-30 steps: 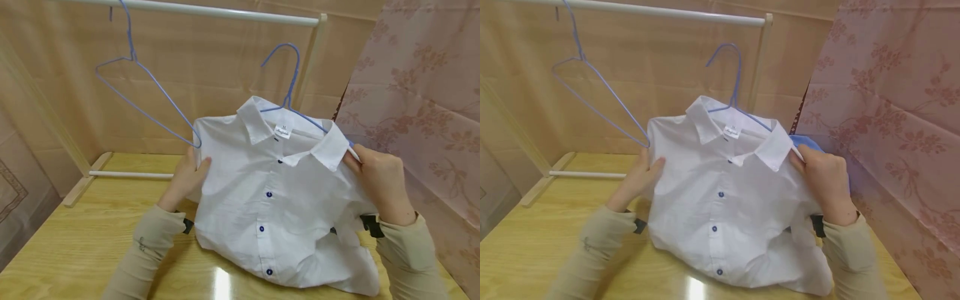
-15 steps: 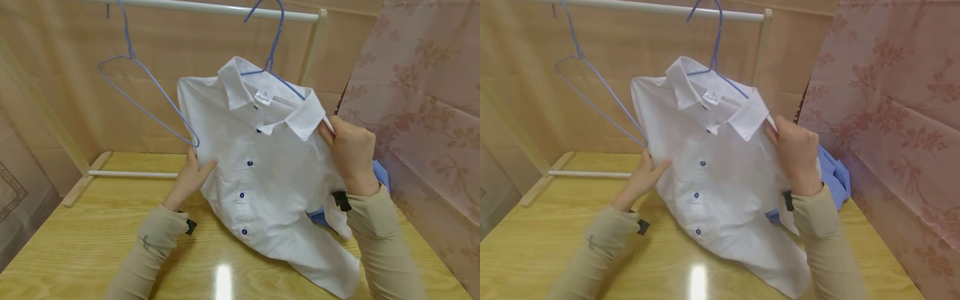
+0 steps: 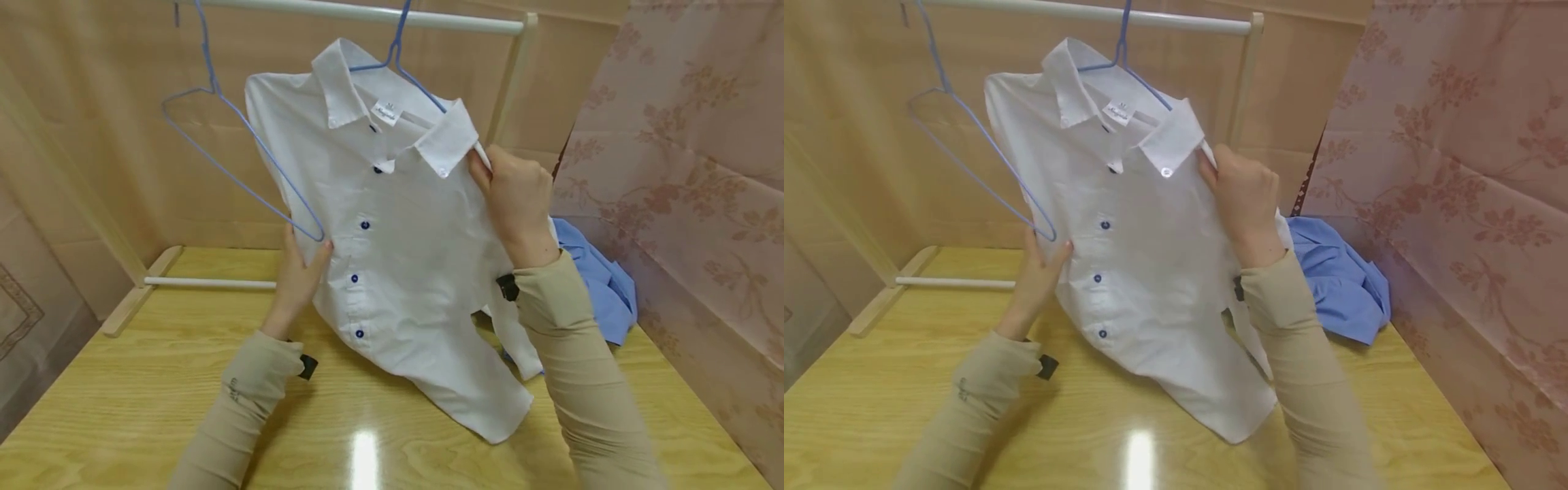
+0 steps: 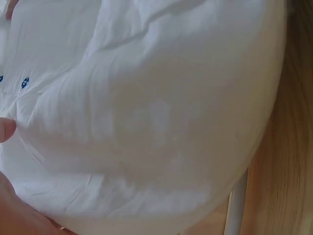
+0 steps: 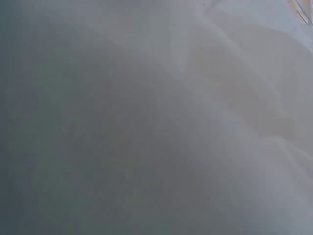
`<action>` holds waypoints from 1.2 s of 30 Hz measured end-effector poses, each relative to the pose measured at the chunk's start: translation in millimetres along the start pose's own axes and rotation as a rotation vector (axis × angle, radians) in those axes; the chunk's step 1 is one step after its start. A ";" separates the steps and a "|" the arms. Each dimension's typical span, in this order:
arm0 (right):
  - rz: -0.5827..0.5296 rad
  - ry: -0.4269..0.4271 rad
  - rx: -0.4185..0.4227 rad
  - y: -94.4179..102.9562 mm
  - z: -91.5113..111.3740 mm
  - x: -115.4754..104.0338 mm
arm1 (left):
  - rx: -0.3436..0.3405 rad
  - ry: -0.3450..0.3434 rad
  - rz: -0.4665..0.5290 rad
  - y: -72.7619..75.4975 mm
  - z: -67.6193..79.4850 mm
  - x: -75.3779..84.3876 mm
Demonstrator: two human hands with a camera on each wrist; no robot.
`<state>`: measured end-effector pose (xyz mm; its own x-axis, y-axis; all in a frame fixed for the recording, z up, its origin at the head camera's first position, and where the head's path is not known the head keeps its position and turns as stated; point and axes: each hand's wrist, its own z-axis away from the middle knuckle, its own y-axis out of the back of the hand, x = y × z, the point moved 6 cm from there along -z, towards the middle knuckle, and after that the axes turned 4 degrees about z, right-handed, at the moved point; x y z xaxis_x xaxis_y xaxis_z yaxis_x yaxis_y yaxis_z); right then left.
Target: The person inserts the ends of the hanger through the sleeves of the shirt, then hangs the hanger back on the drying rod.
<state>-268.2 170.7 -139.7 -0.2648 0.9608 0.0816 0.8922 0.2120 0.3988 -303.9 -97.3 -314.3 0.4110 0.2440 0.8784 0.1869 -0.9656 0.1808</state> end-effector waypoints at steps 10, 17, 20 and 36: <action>-0.016 0.015 -0.040 -25.9 -19.3 -30.5 | 0.097 0.037 -0.022 21.0 -5.4 -15.6; -0.056 0.027 -0.064 -36.5 -28.1 -56.9 | 0.134 0.078 -0.069 32.2 -10.0 -20.8; -0.053 0.019 -0.085 -40.6 -29.4 -67.2 | 0.134 0.112 -0.100 41.6 -12.4 -23.4; 0.001 0.016 -0.145 -78.5 11.8 -113.4 | 0.115 0.141 -0.108 52.6 -5.0 -36.3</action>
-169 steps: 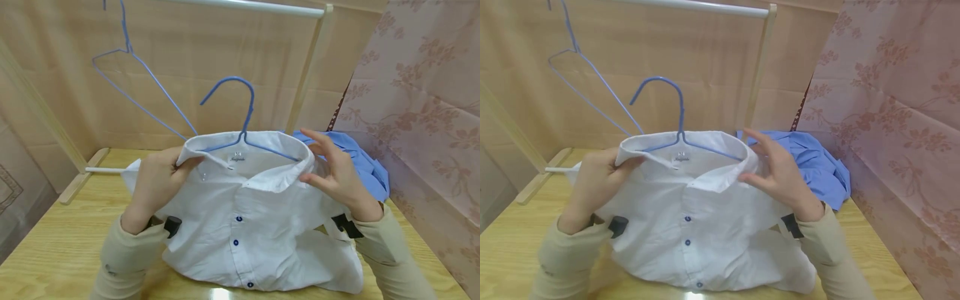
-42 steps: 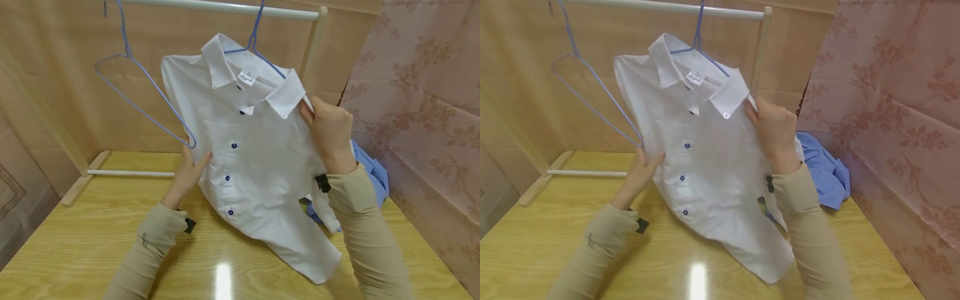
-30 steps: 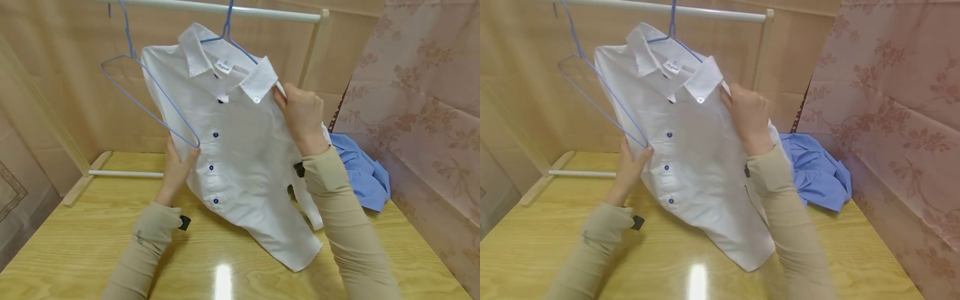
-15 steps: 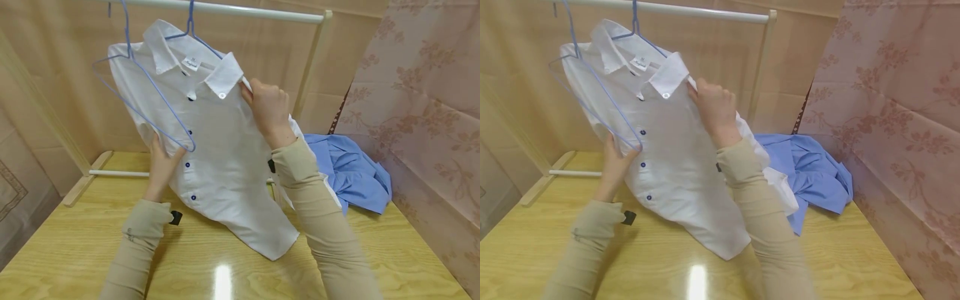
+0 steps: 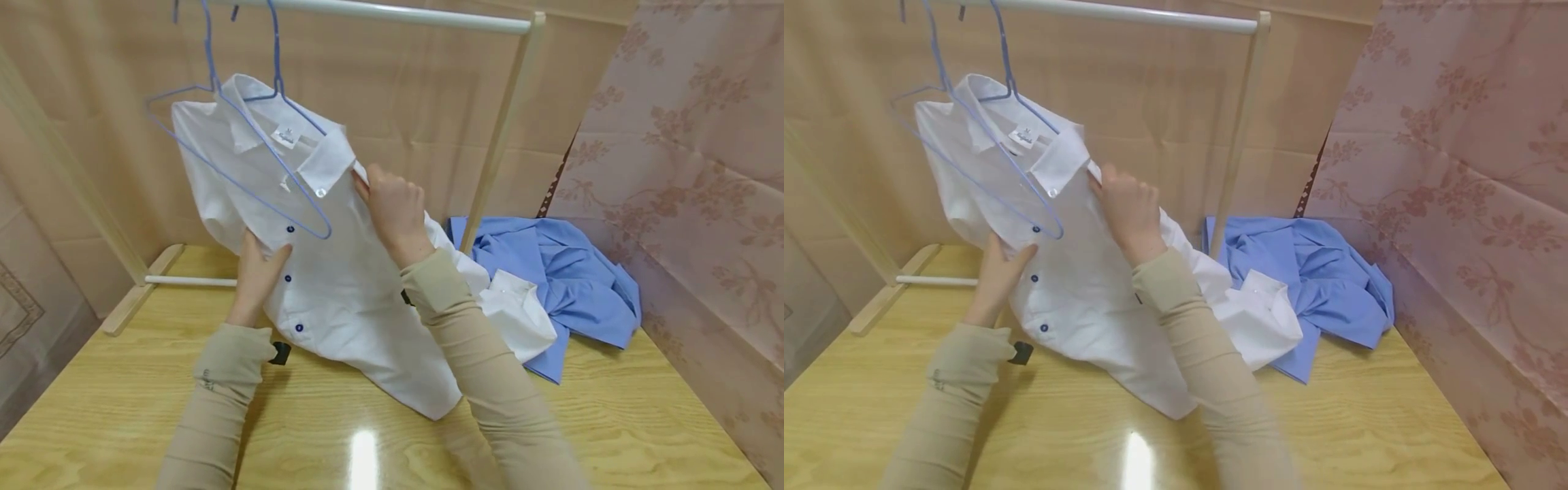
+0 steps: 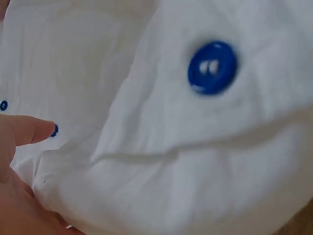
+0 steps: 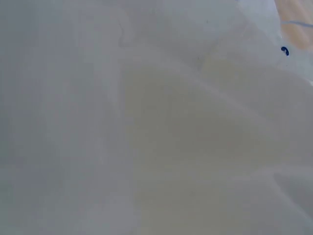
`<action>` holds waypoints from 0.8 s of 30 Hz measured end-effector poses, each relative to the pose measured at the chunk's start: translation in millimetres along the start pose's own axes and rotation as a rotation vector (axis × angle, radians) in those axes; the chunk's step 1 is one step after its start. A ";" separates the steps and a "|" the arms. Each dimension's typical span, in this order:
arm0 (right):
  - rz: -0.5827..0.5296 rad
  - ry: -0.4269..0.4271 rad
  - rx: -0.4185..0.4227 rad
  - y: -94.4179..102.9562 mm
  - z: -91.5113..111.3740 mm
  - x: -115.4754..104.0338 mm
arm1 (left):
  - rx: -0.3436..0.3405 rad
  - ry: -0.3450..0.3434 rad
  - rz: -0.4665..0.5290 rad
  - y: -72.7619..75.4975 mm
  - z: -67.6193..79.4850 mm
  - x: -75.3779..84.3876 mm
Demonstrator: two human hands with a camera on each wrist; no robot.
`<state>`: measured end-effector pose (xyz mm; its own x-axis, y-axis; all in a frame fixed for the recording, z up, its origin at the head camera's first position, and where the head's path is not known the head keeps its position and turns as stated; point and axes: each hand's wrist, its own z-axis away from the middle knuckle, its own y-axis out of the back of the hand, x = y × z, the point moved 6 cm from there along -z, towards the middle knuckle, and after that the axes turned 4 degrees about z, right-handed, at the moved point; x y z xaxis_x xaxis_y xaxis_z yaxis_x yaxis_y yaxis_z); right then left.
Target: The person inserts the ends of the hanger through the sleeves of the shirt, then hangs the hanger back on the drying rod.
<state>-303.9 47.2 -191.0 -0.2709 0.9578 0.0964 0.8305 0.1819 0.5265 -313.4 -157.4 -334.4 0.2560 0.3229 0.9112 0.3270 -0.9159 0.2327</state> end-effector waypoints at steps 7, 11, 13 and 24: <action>-0.175 -0.066 -0.093 -13.0 11.9 1.9 | 0.020 0.034 -0.035 1.0 0.3 -0.4; -0.323 -0.134 -0.118 -16.5 21.0 13.0 | 0.048 0.037 -0.060 0.6 2.5 3.2; -0.372 -0.184 -0.160 -16.4 28.5 20.3 | 0.064 0.048 -0.086 0.1 4.2 3.7; -0.484 -0.326 -0.284 -11.2 82.3 61.1 | 0.134 0.011 -0.217 -7.3 10.7 14.4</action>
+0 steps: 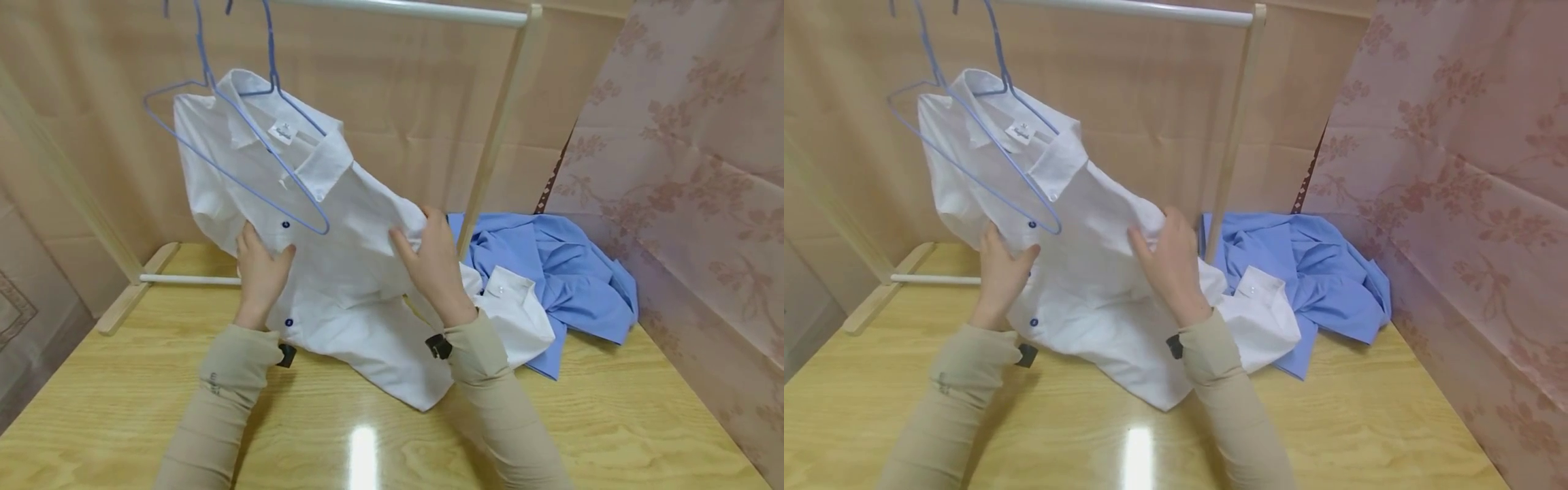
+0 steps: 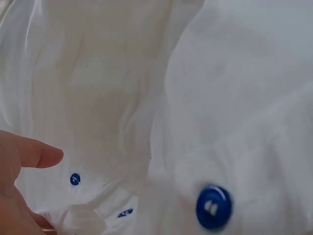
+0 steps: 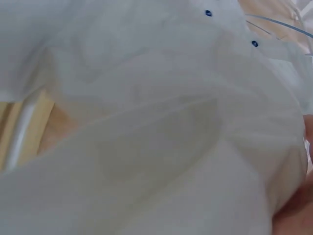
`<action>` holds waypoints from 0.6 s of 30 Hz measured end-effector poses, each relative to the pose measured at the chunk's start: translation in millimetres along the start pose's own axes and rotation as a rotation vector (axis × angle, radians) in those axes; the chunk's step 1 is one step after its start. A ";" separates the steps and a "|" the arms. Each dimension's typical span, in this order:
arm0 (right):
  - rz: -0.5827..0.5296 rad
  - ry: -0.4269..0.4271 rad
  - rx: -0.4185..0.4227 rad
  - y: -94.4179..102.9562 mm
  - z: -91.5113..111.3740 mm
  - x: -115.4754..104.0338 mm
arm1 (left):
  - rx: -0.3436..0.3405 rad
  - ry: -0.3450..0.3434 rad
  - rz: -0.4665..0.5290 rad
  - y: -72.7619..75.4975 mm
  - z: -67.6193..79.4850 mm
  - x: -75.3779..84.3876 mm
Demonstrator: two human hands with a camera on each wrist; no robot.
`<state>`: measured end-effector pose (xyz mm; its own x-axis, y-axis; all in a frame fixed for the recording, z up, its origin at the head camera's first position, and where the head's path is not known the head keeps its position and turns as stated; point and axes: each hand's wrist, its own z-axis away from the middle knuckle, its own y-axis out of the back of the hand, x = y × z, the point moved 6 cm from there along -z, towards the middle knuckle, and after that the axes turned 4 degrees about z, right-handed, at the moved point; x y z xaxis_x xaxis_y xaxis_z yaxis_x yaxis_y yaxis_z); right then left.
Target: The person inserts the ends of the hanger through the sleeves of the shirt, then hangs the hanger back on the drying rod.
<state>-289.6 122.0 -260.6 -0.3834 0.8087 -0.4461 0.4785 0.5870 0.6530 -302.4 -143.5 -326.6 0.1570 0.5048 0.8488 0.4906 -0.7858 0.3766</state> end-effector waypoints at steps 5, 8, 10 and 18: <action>0.157 -0.149 -0.228 -5.7 17.1 26.8 | -0.049 0.011 -0.045 -4.9 5.4 7.6; 0.238 -0.342 -0.448 -12.6 30.5 46.6 | -0.114 0.006 -0.050 -9.9 8.6 13.1; 0.234 -0.422 -0.544 -17.3 38.3 55.6 | -0.160 0.004 -0.044 -13.6 11.3 15.9; -0.174 -0.418 -0.682 -56.2 50.3 55.4 | -0.328 -0.027 -0.058 -32.1 22.6 19.2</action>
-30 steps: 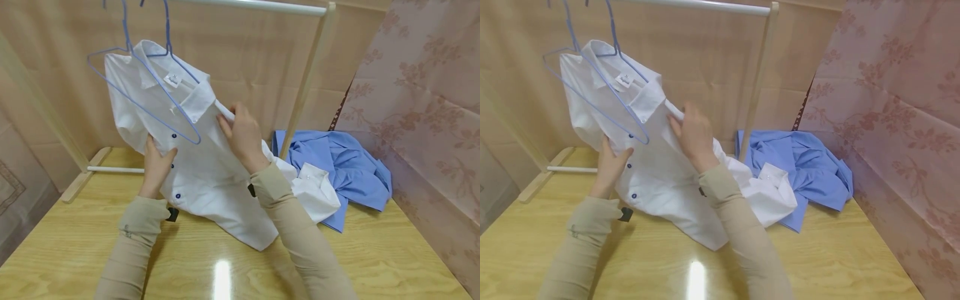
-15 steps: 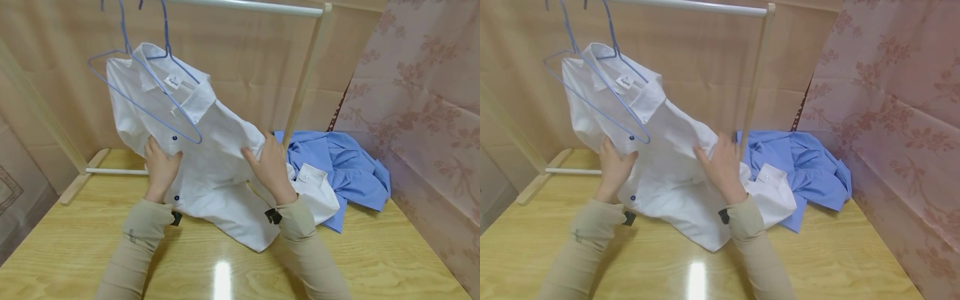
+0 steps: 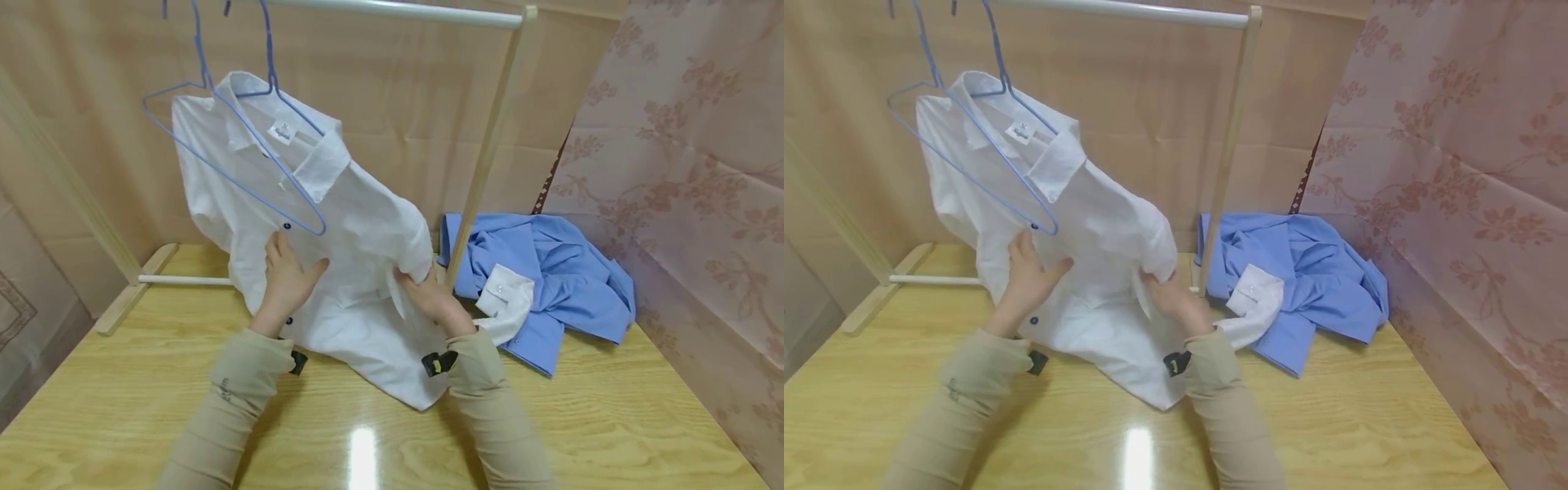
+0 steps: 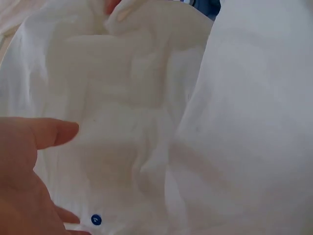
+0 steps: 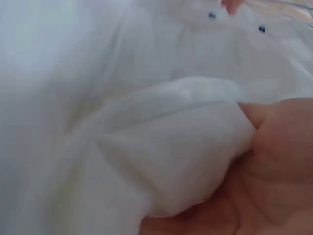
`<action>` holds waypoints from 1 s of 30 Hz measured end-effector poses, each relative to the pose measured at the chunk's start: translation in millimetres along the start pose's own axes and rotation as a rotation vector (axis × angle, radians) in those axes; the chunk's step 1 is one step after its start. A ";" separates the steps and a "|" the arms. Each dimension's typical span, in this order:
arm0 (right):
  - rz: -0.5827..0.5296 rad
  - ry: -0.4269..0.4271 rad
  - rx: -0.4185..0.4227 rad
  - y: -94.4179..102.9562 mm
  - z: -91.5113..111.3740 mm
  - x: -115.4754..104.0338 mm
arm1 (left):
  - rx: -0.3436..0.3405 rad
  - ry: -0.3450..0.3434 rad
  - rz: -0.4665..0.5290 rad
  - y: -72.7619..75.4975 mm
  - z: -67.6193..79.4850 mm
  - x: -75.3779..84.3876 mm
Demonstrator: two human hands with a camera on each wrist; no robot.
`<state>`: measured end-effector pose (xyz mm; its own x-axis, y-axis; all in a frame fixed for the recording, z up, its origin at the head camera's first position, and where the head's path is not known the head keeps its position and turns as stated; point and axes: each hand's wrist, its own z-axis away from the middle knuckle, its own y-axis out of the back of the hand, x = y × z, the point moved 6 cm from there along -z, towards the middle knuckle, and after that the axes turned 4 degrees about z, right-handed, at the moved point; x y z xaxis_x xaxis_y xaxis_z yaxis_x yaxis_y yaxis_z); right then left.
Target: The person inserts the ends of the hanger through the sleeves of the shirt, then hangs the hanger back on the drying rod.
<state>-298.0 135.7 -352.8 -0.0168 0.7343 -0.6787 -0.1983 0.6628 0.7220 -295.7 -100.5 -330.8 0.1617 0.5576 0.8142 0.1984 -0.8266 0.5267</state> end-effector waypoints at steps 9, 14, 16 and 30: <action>-0.860 -0.055 -0.265 -52.1 -21.3 -36.6 | -0.067 -0.085 -0.025 -9.7 -1.2 4.1; -1.412 0.045 -0.421 -66.4 -32.7 -65.1 | -0.101 -0.143 -0.054 -12.5 -0.5 5.7; -1.467 0.063 -0.464 -68.4 -33.8 -69.4 | -0.119 -0.160 -0.069 -12.9 0.0 5.8; -0.831 0.104 -0.294 -70.4 -45.8 -25.5 | -0.015 -0.231 -0.234 -21.6 -1.1 -1.8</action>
<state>-328.5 63.6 -392.4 0.1587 0.0056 -0.9873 -0.4291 0.9010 -0.0638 -301.4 -83.7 -343.4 0.3286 0.7338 0.5947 0.2422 -0.6740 0.6979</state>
